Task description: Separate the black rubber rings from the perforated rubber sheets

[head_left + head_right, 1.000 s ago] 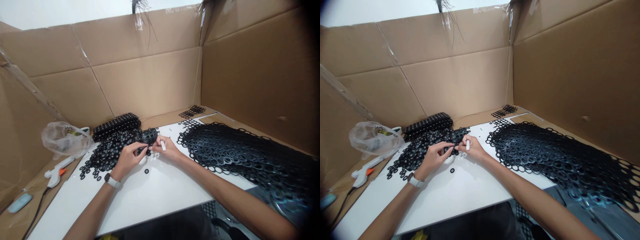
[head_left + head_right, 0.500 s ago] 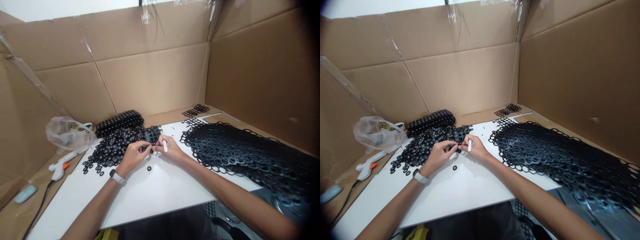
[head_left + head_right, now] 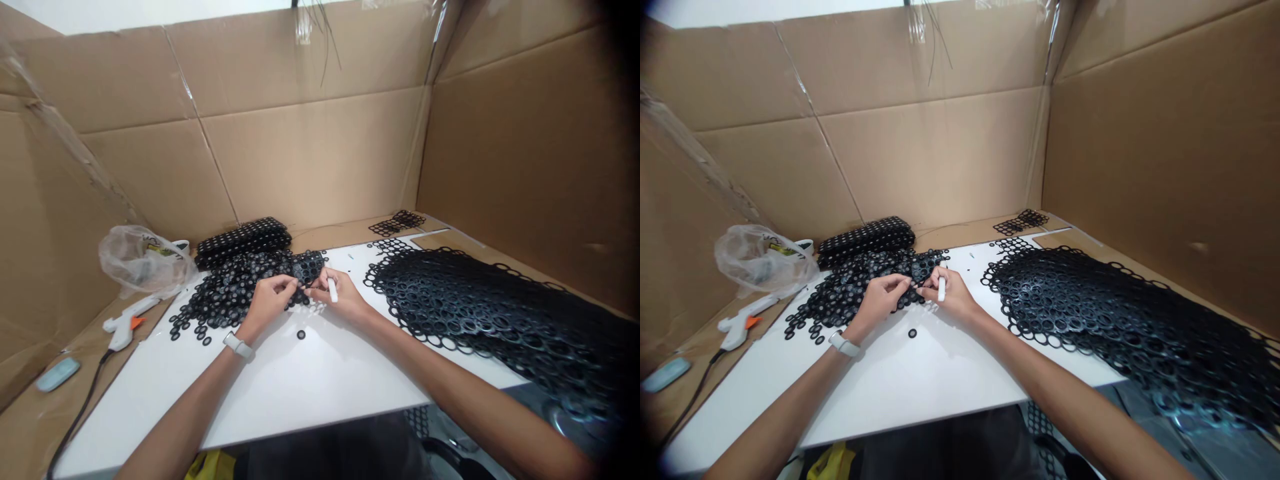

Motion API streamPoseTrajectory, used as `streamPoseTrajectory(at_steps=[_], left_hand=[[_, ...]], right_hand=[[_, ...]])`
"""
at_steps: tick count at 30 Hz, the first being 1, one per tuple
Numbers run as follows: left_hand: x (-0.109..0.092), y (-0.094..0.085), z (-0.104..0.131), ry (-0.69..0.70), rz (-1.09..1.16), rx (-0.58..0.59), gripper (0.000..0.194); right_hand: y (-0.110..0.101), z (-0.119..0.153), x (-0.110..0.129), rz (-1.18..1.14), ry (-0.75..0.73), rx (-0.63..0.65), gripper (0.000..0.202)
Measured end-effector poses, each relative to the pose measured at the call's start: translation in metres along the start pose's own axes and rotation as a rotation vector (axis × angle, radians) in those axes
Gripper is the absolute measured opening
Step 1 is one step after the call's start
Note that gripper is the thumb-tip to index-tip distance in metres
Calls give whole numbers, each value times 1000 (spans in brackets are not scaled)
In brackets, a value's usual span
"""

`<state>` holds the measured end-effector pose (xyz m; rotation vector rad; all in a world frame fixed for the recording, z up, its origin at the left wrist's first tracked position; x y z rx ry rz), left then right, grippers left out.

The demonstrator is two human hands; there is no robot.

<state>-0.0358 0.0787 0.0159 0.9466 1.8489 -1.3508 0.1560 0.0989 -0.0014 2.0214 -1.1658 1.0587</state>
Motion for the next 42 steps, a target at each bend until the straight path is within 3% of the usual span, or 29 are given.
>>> streamPoseTrajectory(at_steps=[8,13,15,17,19,23,27,31,42], left_hand=[[8,-19,-11,-32,32,-153,33],[25,-77,-19,-92,-89,-490,37],[32,-95,-22,-65,-235,-558,37],[35,-102,-24,6,-364,-575,34],[34,-96,-24,87,-445,-547,31],[17,-68,-16,225,-451,-435,30],[-5,-39,-3,357,-377,-204,27],[-13,-19,8,377,-379,-16,26],[-10,-2,10,366,-357,21,26]], right_hand=[[-1,-2,-3,-4,14,-7,51],[-8,2,3,49,94,1,46],[-10,3,6,56,113,-4,46],[-11,5,9,61,122,-10,45],[-11,6,9,67,123,-29,45],[-12,4,1,65,100,-53,44],[-15,-2,-11,88,77,-84,40],[-19,-7,-19,96,48,-98,37],[-15,-5,-19,27,97,-60,44]])
Point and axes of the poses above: each hand's wrist, its own z-axis away from the middle knuckle, its own y-axis out of the palm, x = y × z, the point moved 4 cm from there along -z, towards the middle knuckle, and after that the axes turned 13 degrees about -y, right-handed, at the moved point
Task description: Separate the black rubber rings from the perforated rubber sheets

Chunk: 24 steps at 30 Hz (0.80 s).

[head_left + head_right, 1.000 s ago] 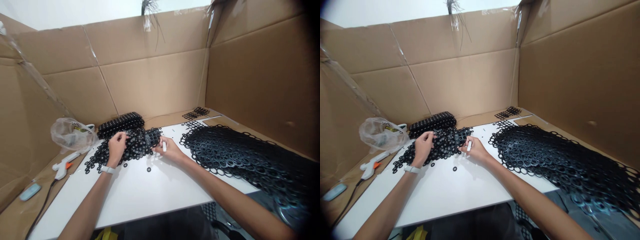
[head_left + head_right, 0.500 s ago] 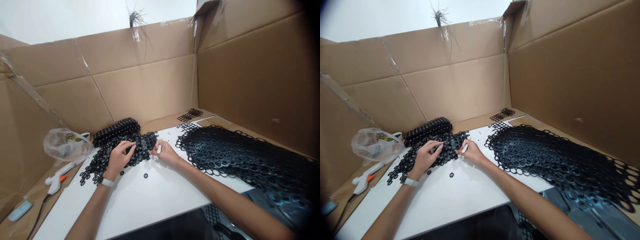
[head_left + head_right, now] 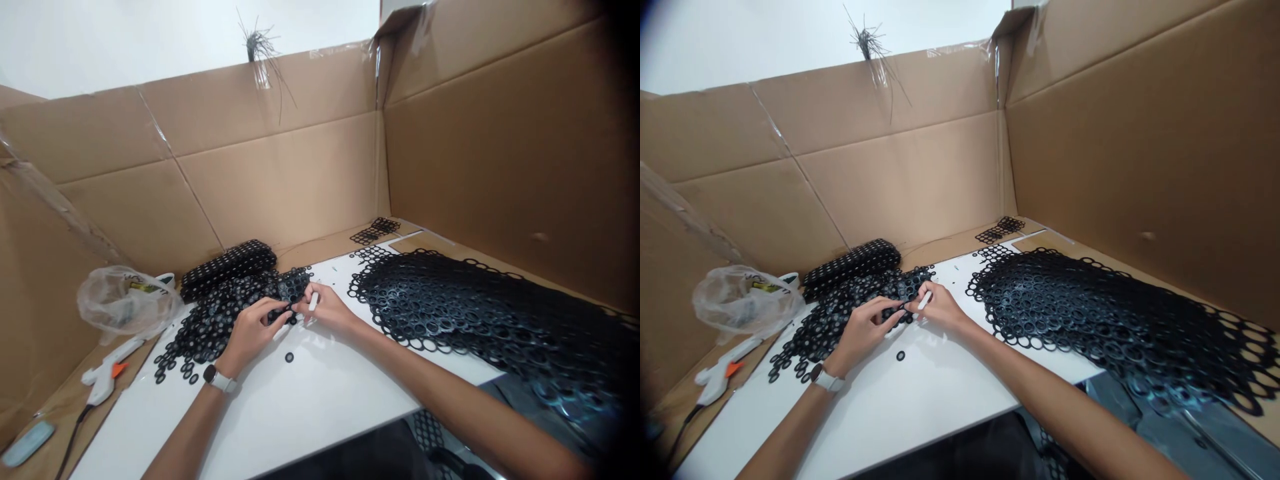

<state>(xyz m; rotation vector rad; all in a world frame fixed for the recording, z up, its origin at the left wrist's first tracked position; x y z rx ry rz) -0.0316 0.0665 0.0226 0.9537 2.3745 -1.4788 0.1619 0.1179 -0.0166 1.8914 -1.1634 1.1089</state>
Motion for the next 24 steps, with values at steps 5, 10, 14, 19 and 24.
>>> streamPoseTrajectory(at_steps=[5,10,14,19,24], left_hand=[[4,5,0,-1,57,24,26],[7,4,0,-4,88,25,25],[6,3,0,-41,111,11,25],[3,1,0,-46,89,-24,27],[-1,0,1,-77,81,-5,28]], right_hand=[[4,2,-1,-29,-3,14,33],[4,3,4,-56,-36,17,30],[4,4,6,-23,-38,23,33],[3,4,9,25,-54,26,34],[1,3,12,63,-113,26,34]])
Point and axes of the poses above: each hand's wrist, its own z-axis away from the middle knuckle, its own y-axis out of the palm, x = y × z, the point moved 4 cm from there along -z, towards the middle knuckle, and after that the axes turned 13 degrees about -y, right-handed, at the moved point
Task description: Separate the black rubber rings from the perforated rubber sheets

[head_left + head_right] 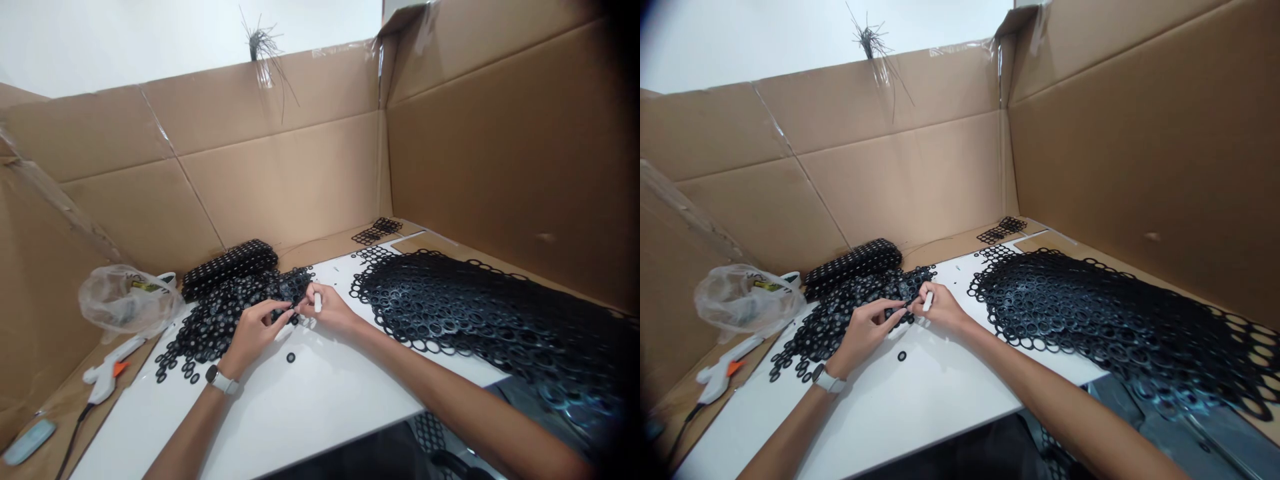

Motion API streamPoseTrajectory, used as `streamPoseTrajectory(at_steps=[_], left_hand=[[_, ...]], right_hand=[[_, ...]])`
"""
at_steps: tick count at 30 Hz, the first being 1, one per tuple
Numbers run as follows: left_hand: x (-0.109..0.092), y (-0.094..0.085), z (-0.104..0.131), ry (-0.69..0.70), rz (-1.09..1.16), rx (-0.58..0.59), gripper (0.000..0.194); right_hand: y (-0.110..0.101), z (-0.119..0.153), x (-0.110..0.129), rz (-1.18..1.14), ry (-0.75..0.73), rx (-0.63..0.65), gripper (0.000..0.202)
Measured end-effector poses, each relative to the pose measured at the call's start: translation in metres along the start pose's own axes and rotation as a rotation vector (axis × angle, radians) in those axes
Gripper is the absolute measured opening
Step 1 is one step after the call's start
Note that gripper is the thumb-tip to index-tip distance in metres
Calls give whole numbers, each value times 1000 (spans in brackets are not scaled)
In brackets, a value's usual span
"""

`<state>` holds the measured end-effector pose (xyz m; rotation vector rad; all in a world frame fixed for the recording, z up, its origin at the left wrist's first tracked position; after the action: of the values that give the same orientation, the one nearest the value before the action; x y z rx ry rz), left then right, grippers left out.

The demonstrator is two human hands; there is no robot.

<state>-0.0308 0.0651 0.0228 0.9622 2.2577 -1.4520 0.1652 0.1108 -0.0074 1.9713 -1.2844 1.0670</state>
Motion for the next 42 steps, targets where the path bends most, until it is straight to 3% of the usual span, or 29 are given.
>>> streamPoseTrajectory(at_steps=[3,10,16,23,29,32,36,39,42], left_hand=[[0,2,0,-53,-8,2,28],[-4,13,-1,-316,-93,-41,18],[11,7,-8,-472,118,-65,18],[19,-1,-10,-453,8,-138,21],[12,1,-11,-387,14,-197,21],[20,-19,-12,-368,-2,-325,20],[42,-55,-12,-357,-162,-485,22],[52,-62,-11,-321,-283,-439,22],[54,-55,-11,-290,-345,-368,21]], right_hand=[[1,1,-2,29,-12,15,35],[3,4,2,164,-103,30,26],[8,3,5,81,-80,9,28],[8,2,3,110,-20,-9,27],[7,1,23,211,-34,-13,25],[3,19,41,274,-40,-19,25],[-17,67,66,323,0,-57,33],[-36,110,79,270,130,-90,46],[-48,148,91,287,257,-103,57]])
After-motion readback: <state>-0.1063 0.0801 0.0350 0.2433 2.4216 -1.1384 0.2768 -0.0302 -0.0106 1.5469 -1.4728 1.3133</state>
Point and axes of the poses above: each hand's wrist, its own z-axis away from the middle knuckle, its own y-axis out of the palm, x = y × z, the point moved 4 cm from there along -z, towards the middle knuckle, and after that the axes turned 13 degrees about -y, right-handed, at the moved point
